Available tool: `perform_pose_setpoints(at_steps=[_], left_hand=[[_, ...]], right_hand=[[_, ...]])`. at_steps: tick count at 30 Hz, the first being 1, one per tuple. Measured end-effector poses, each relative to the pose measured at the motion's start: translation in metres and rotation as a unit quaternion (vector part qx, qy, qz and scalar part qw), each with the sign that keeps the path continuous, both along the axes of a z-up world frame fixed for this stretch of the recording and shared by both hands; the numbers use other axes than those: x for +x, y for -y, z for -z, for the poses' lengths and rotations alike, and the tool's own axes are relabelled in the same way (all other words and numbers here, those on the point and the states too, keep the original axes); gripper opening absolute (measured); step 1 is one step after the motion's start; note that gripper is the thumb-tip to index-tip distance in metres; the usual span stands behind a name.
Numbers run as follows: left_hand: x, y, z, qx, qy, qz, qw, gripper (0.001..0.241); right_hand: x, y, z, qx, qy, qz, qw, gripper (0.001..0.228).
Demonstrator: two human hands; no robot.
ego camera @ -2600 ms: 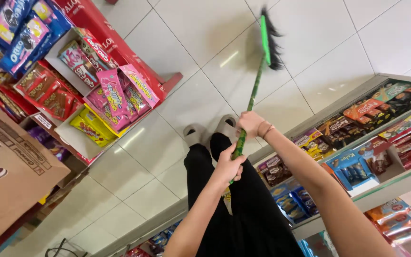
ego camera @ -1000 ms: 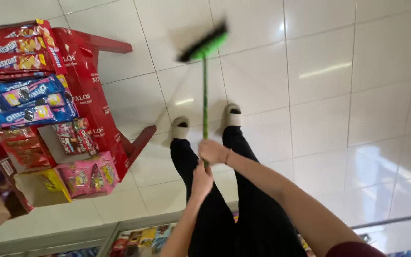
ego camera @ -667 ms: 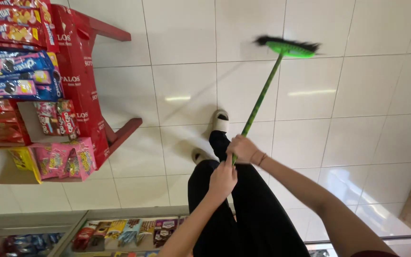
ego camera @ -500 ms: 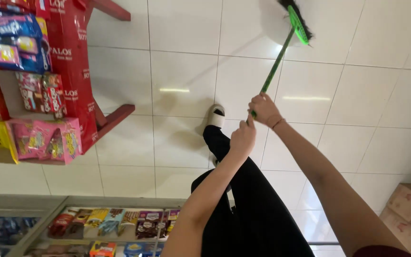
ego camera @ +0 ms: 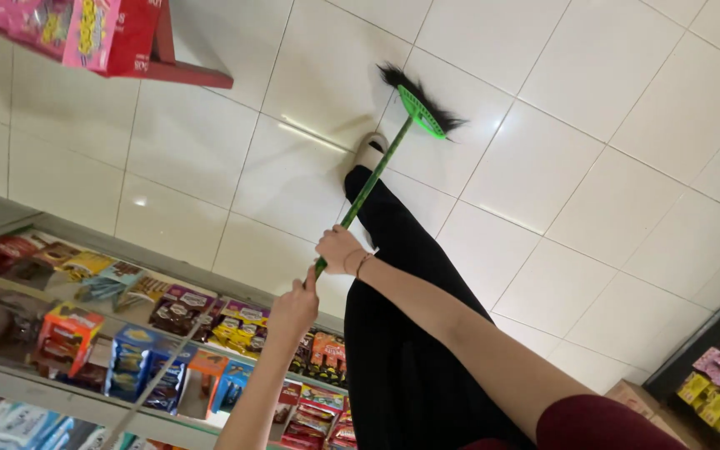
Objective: Sweeping the floor and moving a stool in a grocery store aisle.
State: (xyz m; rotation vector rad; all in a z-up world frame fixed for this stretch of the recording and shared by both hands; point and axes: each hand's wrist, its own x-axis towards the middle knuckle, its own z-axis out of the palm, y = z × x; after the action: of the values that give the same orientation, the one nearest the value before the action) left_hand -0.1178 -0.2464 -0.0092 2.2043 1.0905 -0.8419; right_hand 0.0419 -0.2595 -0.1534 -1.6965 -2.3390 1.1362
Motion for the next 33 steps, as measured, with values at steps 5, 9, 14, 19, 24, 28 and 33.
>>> perform_pose_setpoints(at_steps=[5, 9, 14, 19, 24, 28, 33], left_hand=[[-0.005, 0.109, -0.017, -0.153, 0.167, -0.309, 0.924, 0.053], [0.066, 0.186, 0.016, -0.349, 0.304, -0.48, 0.745, 0.049], [0.2, 0.198, -0.003, -0.597, 0.263, -0.584, 0.484, 0.032], [0.34, 0.233, 0.034, -0.356, 0.292, -0.372, 0.806, 0.034], [0.451, 0.235, 0.062, -0.229, 0.293, -0.296, 0.88, 0.055], [0.509, 0.23, 0.112, -0.234, 0.263, -0.363, 0.863, 0.061], [0.446, 0.238, 0.093, -0.158, 0.233, -0.491, 0.824, 0.049]], right_hand=[[0.031, 0.083, -0.044, -0.093, 0.002, -0.129, 0.987, 0.025], [0.138, 0.152, -0.068, -0.031, -0.088, -0.121, 0.988, 0.028], [0.255, 0.207, -0.105, 0.134, 0.036, 0.136, 0.981, 0.019], [0.359, 0.24, -0.072, 0.093, 0.129, 0.109, 0.981, 0.018], [0.441, 0.234, -0.038, 0.032, 0.202, 0.058, 0.977, 0.016], [0.485, 0.201, 0.007, 0.008, 0.169, 0.032, 0.985, 0.009], [0.448, 0.172, 0.057, 0.04, 0.061, -0.068, 0.995, 0.006]])
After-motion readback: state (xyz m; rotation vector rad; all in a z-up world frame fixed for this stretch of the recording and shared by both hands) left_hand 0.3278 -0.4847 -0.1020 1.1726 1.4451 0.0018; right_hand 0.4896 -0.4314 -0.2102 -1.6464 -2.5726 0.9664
